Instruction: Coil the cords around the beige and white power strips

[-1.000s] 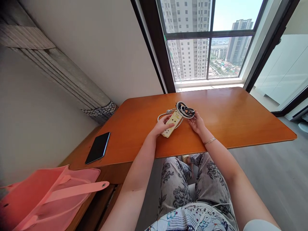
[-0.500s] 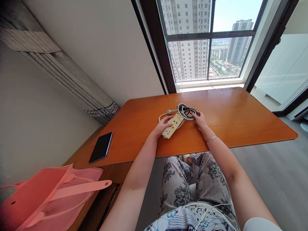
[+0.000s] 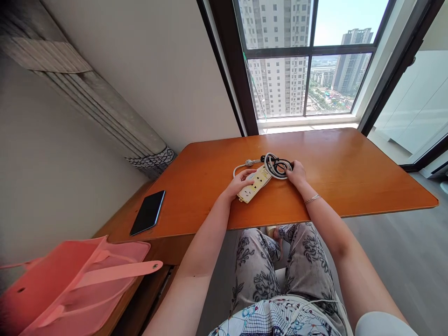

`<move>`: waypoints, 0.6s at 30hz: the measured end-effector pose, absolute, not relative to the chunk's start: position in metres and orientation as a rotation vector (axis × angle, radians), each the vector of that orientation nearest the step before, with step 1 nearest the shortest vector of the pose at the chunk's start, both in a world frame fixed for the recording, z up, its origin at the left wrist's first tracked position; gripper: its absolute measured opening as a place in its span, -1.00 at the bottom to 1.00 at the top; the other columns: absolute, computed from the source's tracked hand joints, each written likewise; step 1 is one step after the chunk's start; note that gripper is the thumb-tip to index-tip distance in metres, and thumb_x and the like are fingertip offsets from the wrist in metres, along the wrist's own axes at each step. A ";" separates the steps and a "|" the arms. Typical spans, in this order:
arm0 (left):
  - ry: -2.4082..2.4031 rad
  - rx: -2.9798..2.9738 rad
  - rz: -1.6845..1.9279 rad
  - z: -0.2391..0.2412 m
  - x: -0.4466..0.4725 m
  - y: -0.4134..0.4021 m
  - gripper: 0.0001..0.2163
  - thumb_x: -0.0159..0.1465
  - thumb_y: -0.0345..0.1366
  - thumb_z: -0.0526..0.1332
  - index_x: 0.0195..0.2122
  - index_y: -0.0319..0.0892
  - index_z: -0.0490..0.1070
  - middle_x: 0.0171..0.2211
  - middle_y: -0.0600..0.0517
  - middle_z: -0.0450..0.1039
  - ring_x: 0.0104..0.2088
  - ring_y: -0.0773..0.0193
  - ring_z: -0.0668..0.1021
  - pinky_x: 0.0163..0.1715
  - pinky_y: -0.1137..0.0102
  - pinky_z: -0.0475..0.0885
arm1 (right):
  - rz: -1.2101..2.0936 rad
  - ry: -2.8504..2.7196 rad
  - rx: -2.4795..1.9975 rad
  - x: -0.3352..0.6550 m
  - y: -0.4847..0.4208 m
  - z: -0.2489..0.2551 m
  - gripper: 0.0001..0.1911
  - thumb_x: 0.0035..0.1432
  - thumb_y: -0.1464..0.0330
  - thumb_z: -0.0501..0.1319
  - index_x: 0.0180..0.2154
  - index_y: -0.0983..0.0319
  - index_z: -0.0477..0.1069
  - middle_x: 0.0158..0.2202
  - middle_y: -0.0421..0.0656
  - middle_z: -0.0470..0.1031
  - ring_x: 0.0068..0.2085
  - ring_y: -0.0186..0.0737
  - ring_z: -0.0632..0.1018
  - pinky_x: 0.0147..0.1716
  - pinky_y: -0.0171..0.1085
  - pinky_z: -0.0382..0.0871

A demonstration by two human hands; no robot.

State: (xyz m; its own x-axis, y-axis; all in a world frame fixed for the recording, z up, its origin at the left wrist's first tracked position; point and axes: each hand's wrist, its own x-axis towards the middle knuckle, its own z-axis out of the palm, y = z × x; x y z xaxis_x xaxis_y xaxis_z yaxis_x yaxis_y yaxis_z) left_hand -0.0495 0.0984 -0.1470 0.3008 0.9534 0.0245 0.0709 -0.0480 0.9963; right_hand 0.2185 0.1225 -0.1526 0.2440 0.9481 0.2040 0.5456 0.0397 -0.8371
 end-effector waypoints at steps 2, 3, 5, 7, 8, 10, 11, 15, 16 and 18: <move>1.021 1.435 0.960 -0.146 -0.050 0.098 -0.38 -0.09 -0.18 0.43 0.04 -0.18 0.44 -0.02 -0.10 0.55 -0.02 0.02 0.57 -0.07 0.22 0.50 | 0.548 -1.420 -1.582 0.219 0.121 -0.154 -0.77 -0.10 0.43 0.28 -0.42 0.15 0.22 -0.27 -0.13 0.45 -0.19 -0.12 0.45 -0.08 -0.14 0.34; 1.026 1.437 0.951 -0.145 -0.051 0.098 -0.39 -0.09 -0.18 0.43 0.04 -0.18 0.44 -0.01 -0.10 0.54 -0.01 0.02 0.56 -0.06 0.22 0.50 | 0.547 -1.417 -1.554 0.219 0.121 -0.155 -0.76 -0.10 0.43 0.28 -0.40 0.15 0.22 -0.25 -0.12 0.44 -0.18 -0.12 0.44 -0.07 -0.14 0.34; 1.036 1.437 0.937 -0.144 -0.051 0.097 -0.39 -0.09 -0.18 0.42 0.04 -0.18 0.44 -0.01 -0.10 0.54 -0.01 0.02 0.56 -0.06 0.22 0.50 | 0.572 -1.409 -1.506 0.219 0.120 -0.157 -0.76 -0.10 0.43 0.27 -0.38 0.14 0.22 -0.27 -0.13 0.44 -0.20 -0.13 0.45 -0.10 -0.15 0.35; 1.038 1.444 0.931 -0.144 -0.051 0.096 -0.39 -0.09 -0.16 0.42 0.04 -0.19 0.43 -0.01 -0.10 0.54 -0.02 0.02 0.57 -0.07 0.22 0.51 | 0.617 -1.402 -1.485 0.219 0.120 -0.159 -0.76 -0.08 0.42 0.26 -0.37 0.14 0.21 -0.33 -0.17 0.44 -0.27 -0.16 0.45 -0.16 -0.17 0.36; 1.036 1.453 0.932 -0.143 -0.050 0.096 -0.39 -0.08 -0.15 0.42 0.04 -0.19 0.43 -0.01 -0.11 0.53 -0.03 0.02 0.57 -0.08 0.22 0.51 | 0.636 -1.398 -1.474 0.219 0.120 -0.160 -0.76 -0.07 0.41 0.26 -0.36 0.13 0.21 -0.36 -0.20 0.45 -0.30 -0.17 0.45 -0.19 -0.17 0.36; 1.034 1.468 0.941 -0.143 -0.050 0.096 -0.39 -0.09 -0.14 0.41 0.03 -0.19 0.44 -0.02 -0.11 0.54 -0.04 0.03 0.58 -0.09 0.23 0.52 | 0.660 -1.391 -1.447 0.219 0.119 -0.160 -0.76 -0.06 0.40 0.26 -0.35 0.13 0.21 -0.39 -0.23 0.46 -0.33 -0.19 0.44 -0.22 -0.19 0.35; 1.035 1.469 0.946 -0.143 -0.049 0.095 -0.40 -0.09 -0.15 0.42 0.02 -0.20 0.44 -0.03 -0.11 0.54 -0.05 0.03 0.58 -0.10 0.23 0.52 | 0.662 -1.389 -1.433 0.220 0.118 -0.160 -0.76 -0.06 0.39 0.27 -0.34 0.13 0.22 -0.39 -0.23 0.46 -0.32 -0.19 0.45 -0.22 -0.20 0.35; 1.040 1.450 0.959 -0.142 -0.048 0.094 -0.41 -0.11 -0.17 0.43 -0.01 -0.21 0.46 -0.08 -0.10 0.57 -0.11 0.04 0.60 -0.12 0.23 0.54 | 0.543 -1.435 -1.442 0.219 0.112 -0.155 -0.81 0.00 0.39 0.25 -0.30 0.13 0.30 -0.33 -0.17 0.50 -0.27 -0.13 0.47 -0.18 -0.18 0.34; 1.039 1.451 0.957 -0.142 -0.048 0.094 -0.41 -0.12 -0.16 0.43 -0.01 -0.20 0.47 -0.09 -0.09 0.57 -0.11 0.04 0.60 -0.12 0.23 0.54 | 0.490 -1.451 -1.467 0.219 0.111 -0.154 -0.83 0.02 0.40 0.24 -0.28 0.13 0.33 -0.31 -0.15 0.51 -0.25 -0.11 0.48 -0.16 -0.16 0.35; 1.038 1.464 0.948 -0.141 -0.048 0.094 -0.41 -0.12 -0.15 0.43 -0.02 -0.21 0.47 -0.08 -0.10 0.57 -0.10 0.04 0.60 -0.12 0.24 0.53 | 0.402 -1.473 -1.515 0.219 0.110 -0.151 -0.84 0.05 0.39 0.22 -0.25 0.14 0.37 -0.26 -0.11 0.53 -0.21 -0.07 0.50 -0.14 -0.13 0.35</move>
State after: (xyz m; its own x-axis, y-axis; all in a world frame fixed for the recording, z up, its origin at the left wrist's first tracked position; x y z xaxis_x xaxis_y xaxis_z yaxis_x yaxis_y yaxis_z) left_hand -0.0483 0.0936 -0.1411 0.3080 0.9510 0.0274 0.1132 -0.0652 0.9914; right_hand 0.2190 0.1100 -0.1514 0.2200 0.9031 0.3689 0.5901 0.1779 -0.7875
